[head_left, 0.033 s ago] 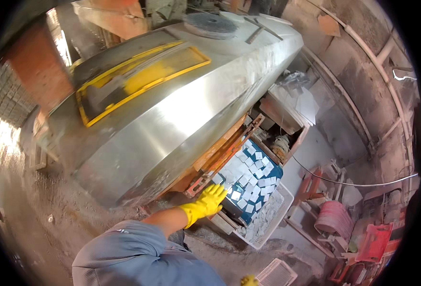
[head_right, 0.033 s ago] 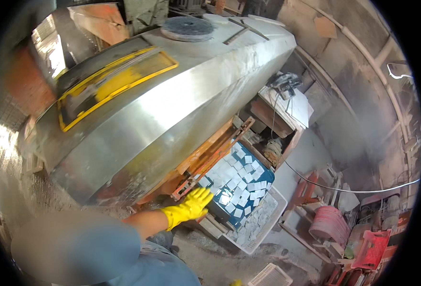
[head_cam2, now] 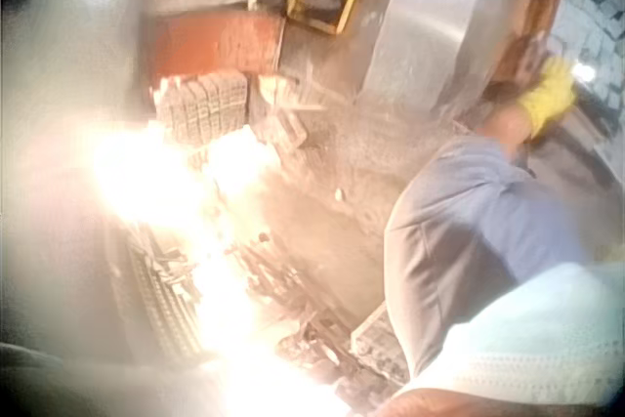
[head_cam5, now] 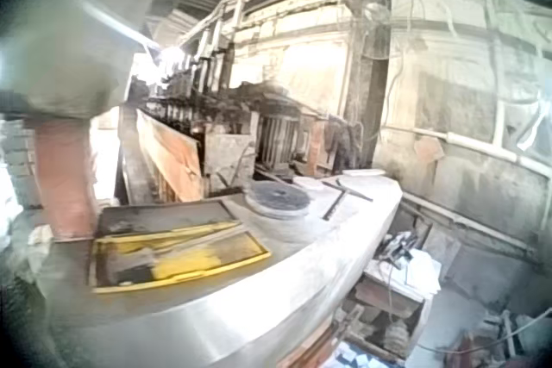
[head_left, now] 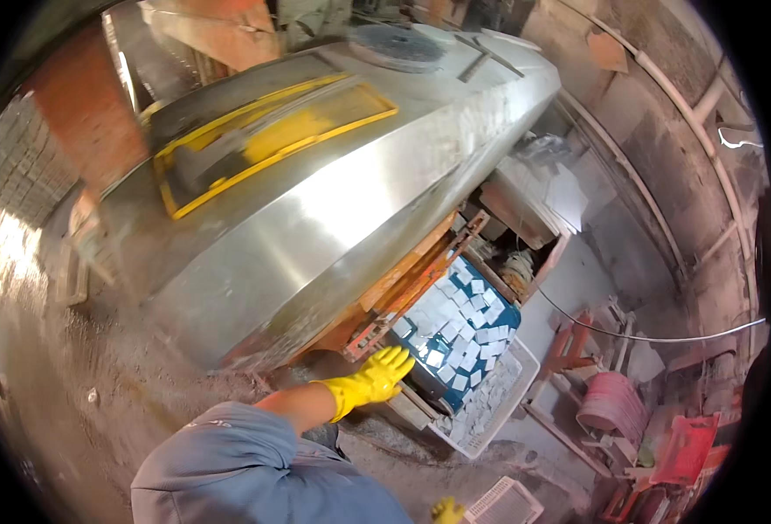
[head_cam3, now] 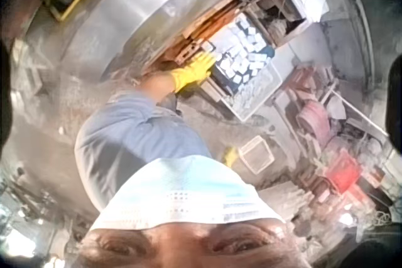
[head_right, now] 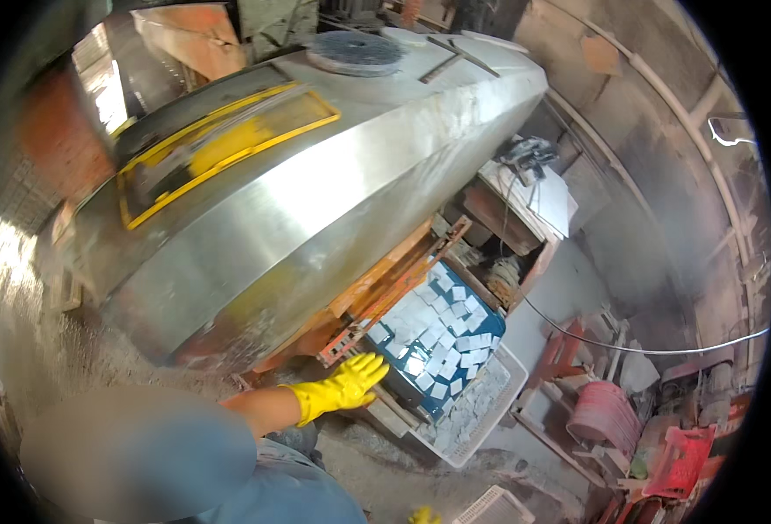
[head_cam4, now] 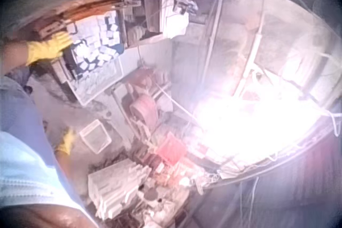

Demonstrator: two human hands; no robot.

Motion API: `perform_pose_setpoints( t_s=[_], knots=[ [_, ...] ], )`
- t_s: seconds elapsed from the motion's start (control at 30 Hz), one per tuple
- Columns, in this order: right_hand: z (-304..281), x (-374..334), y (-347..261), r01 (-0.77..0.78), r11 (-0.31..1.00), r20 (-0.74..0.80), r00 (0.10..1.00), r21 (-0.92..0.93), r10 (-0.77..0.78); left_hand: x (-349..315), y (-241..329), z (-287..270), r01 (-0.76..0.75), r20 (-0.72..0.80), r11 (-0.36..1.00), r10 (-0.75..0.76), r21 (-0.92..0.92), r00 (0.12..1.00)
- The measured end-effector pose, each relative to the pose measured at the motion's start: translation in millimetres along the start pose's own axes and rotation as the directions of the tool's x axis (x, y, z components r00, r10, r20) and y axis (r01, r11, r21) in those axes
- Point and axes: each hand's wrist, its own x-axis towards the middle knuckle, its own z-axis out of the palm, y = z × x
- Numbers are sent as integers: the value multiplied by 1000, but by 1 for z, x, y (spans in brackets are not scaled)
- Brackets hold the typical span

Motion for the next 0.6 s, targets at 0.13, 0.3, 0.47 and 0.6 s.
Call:
perform_pose_setpoints(
  t_s=[0.13, 0.3, 0.47, 0.6],
  knots=[
    [78, -18, 61, 307, 857, 225, 947, -413, -230, -127, -23, 4, -32, 216, 999, 36, -23, 976],
    [107, -49, 91, 455, 834, 442, 847, -313, -296, -291, -86, -15, 513, 506, 855, -479, 83, 717],
    [40, 18, 211, 182, 977, 264, 953, -114, -147, -493, -135, 50, 988, 264, 146, -956, 49, 129],
    [49, 27, 253, 79, 960, 252, 968, -269, -9, -633, -112, 94, 923, 434, 339, -870, 179, 236]
  ],
)
